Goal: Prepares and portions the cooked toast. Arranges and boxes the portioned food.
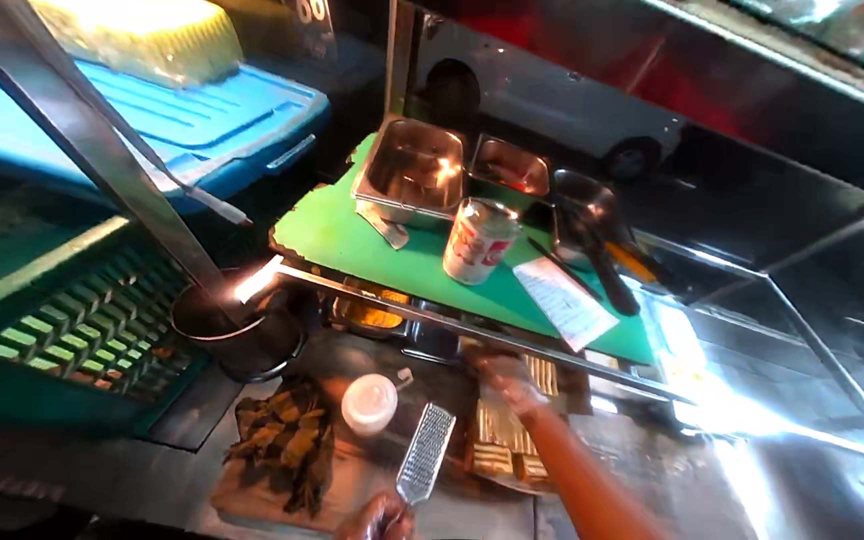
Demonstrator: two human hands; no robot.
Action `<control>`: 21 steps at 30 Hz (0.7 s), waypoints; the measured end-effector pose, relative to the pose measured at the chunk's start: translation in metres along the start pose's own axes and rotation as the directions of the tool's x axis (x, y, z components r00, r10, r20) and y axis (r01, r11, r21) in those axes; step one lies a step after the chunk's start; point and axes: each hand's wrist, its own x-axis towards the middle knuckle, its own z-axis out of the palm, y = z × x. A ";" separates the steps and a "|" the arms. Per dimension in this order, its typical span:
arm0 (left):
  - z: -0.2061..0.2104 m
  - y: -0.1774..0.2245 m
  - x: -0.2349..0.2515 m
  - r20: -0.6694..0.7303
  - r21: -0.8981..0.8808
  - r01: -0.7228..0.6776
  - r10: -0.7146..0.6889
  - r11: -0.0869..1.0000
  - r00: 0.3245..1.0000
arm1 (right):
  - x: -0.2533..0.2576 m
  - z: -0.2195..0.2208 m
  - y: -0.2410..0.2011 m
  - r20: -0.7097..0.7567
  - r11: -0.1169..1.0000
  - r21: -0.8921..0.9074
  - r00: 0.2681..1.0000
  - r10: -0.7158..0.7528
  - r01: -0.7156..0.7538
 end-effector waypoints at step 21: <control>0.166 0.052 0.004 0.062 0.333 0.291 -0.329 0.897 0.942 | -0.104 0.036 0.129 -0.420 0.931 -0.176 0.831 -0.365 0.320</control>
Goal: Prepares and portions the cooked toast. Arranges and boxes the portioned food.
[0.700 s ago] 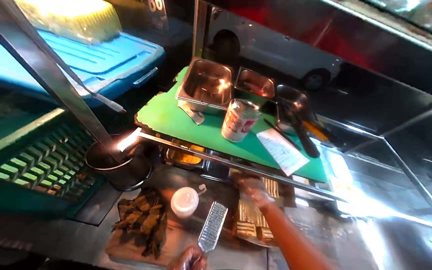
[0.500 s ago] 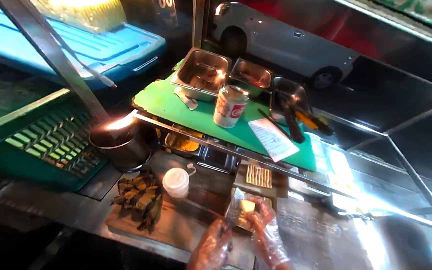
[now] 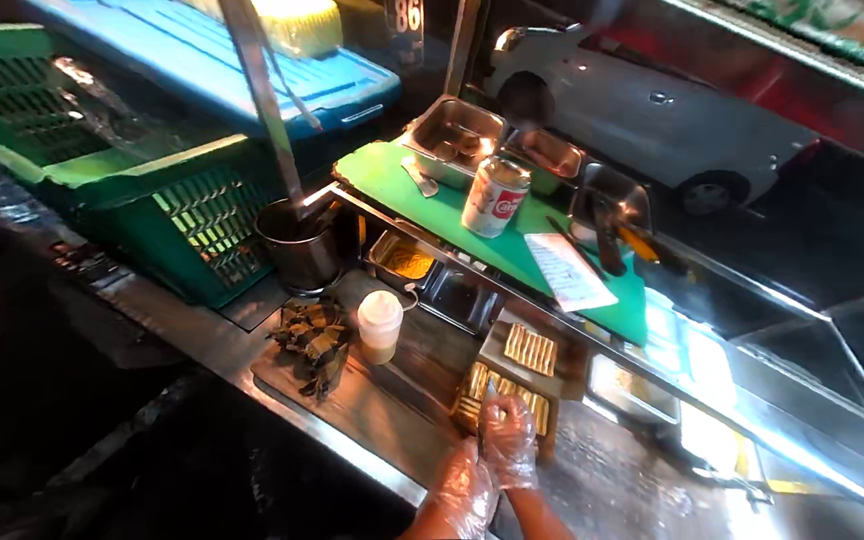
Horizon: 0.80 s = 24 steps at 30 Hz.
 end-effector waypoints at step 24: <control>-0.030 0.013 -0.014 0.186 -0.001 0.059 -0.058 0.998 0.981 | 0.015 0.011 -0.010 0.054 0.957 -0.157 0.966 0.254 -0.243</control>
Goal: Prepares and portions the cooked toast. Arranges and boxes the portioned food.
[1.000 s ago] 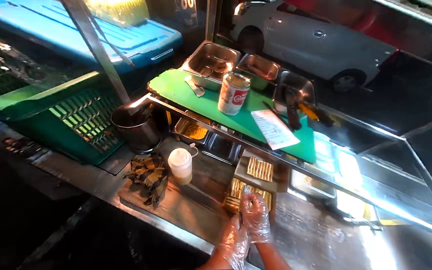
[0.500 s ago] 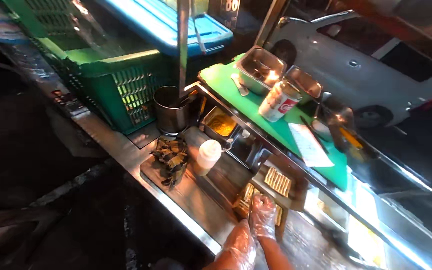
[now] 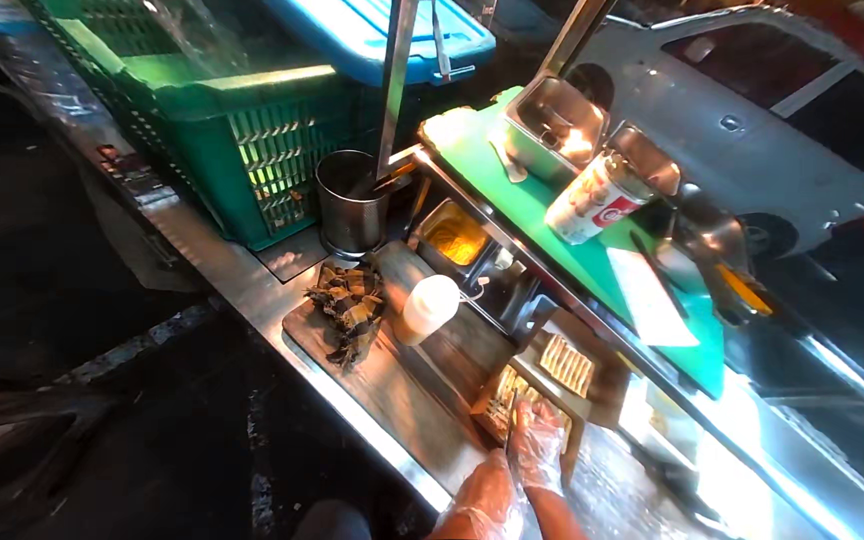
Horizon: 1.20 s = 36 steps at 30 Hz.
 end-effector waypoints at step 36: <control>0.033 0.023 0.032 0.081 0.078 -0.172 0.166 0.982 0.983 | 0.028 -0.053 0.023 -0.115 0.998 -0.011 0.991 0.065 -0.067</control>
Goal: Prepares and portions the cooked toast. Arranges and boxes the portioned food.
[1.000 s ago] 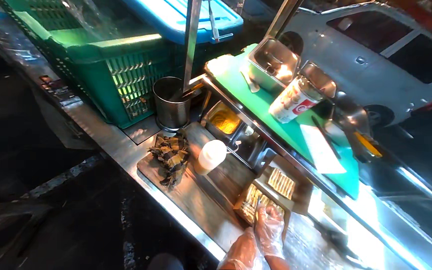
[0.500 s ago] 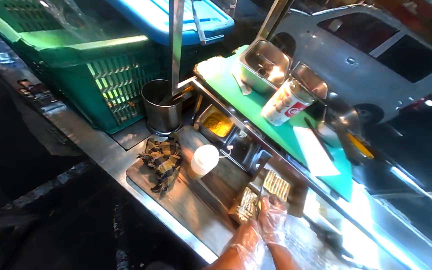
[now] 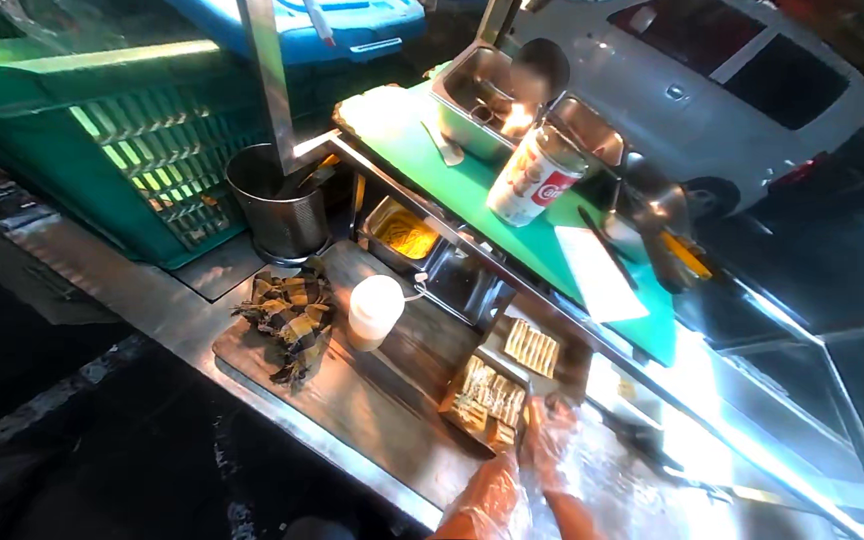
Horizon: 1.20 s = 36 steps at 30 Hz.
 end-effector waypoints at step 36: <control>0.016 0.023 0.044 0.045 0.069 -0.050 0.047 0.996 0.998 | 0.041 -0.023 0.006 -0.067 0.988 -0.083 0.990 0.123 -0.128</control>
